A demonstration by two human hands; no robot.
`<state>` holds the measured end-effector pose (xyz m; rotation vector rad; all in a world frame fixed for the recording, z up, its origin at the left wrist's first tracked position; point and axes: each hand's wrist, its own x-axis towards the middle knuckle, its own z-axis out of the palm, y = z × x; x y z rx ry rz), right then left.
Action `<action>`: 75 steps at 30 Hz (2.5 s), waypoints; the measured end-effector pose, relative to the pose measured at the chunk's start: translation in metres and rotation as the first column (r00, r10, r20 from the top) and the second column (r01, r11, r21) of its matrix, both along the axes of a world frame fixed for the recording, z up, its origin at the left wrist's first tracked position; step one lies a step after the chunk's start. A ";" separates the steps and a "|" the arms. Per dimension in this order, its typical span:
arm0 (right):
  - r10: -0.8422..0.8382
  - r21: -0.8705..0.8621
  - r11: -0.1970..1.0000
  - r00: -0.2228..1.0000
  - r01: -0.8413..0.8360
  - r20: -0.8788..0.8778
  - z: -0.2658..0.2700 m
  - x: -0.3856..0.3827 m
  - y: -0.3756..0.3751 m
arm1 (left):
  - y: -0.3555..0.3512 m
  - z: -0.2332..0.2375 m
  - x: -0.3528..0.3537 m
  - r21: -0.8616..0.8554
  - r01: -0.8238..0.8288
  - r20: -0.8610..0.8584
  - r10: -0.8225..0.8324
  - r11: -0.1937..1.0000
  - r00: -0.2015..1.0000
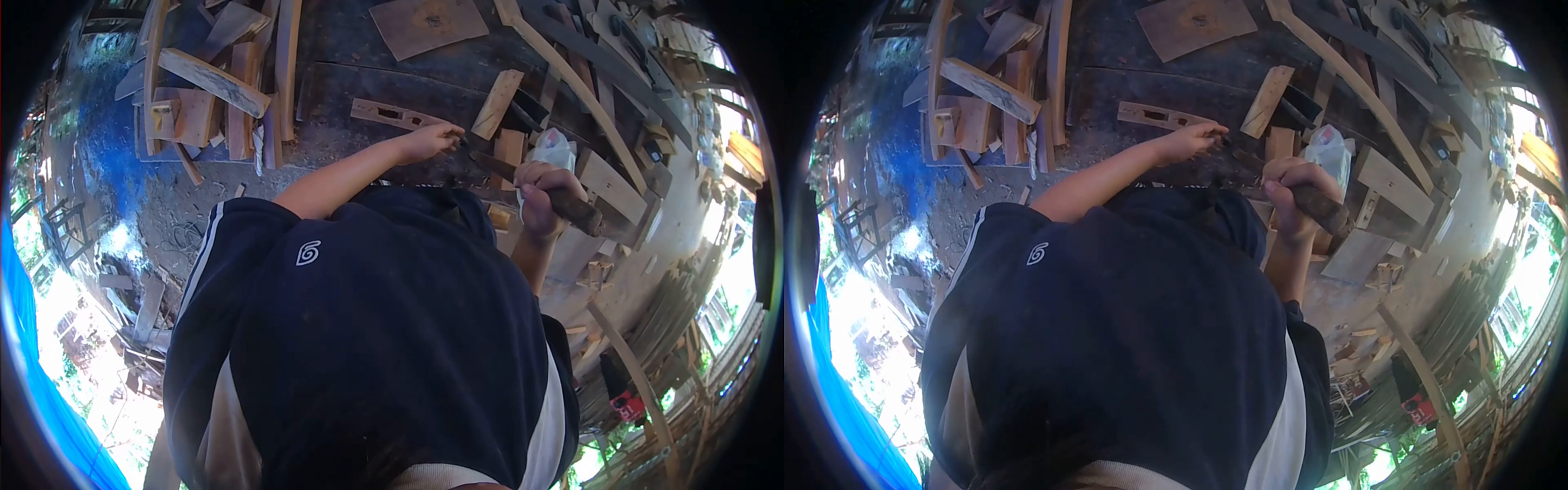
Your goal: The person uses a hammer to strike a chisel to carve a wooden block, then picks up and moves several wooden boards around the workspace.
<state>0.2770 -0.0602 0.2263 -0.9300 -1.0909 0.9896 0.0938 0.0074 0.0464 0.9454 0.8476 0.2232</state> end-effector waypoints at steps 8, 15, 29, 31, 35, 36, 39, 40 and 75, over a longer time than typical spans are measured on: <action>0.009 -0.054 0.999 0.994 -0.004 0.109 0.002 -0.008 -0.002 | -0.004 -0.032 0.005 -0.181 -0.059 0.194 0.094 0.982 0.977; -0.073 -0.180 0.976 0.960 0.125 0.271 -0.004 -0.015 -0.001 | 0.056 -0.021 -0.006 -0.024 -0.259 0.163 0.260 0.966 0.952; -0.151 -0.103 0.979 0.966 0.176 0.209 -0.022 -0.010 -0.009 | 0.097 -0.063 -0.019 0.631 0.063 -0.417 0.269 0.773 0.868; -0.101 -0.072 0.989 0.952 0.127 0.290 -0.022 -0.011 -0.005 | 0.060 -0.047 -0.032 0.652 0.170 -0.434 0.179 0.739 0.883; 0.003 -0.042 0.999 0.921 0.014 0.389 -0.035 -0.024 0.006 | 0.017 -0.031 -0.053 0.763 0.553 -0.608 0.082 0.334 0.790; 0.040 0.000 0.999 0.891 -0.045 0.452 -0.037 -0.032 0.010 | 0.012 -0.033 -0.056 0.775 0.583 -0.619 0.109 0.244 0.777; 0.131 0.041 0.982 0.827 -0.183 0.547 -0.049 -0.051 0.019 | 0.010 -0.042 -0.055 0.782 0.577 -0.620 0.198 0.235 0.759; 0.182 0.040 0.967 0.793 -0.251 0.581 -0.054 -0.056 0.021 | 0.012 -0.045 -0.055 0.783 0.574 -0.619 0.203 0.240 0.758; -0.358 -0.100 0.934 0.878 0.344 -0.317 -0.057 0.000 0.032 | 0.037 -0.042 -0.050 0.663 0.608 -0.699 0.071 0.436 0.712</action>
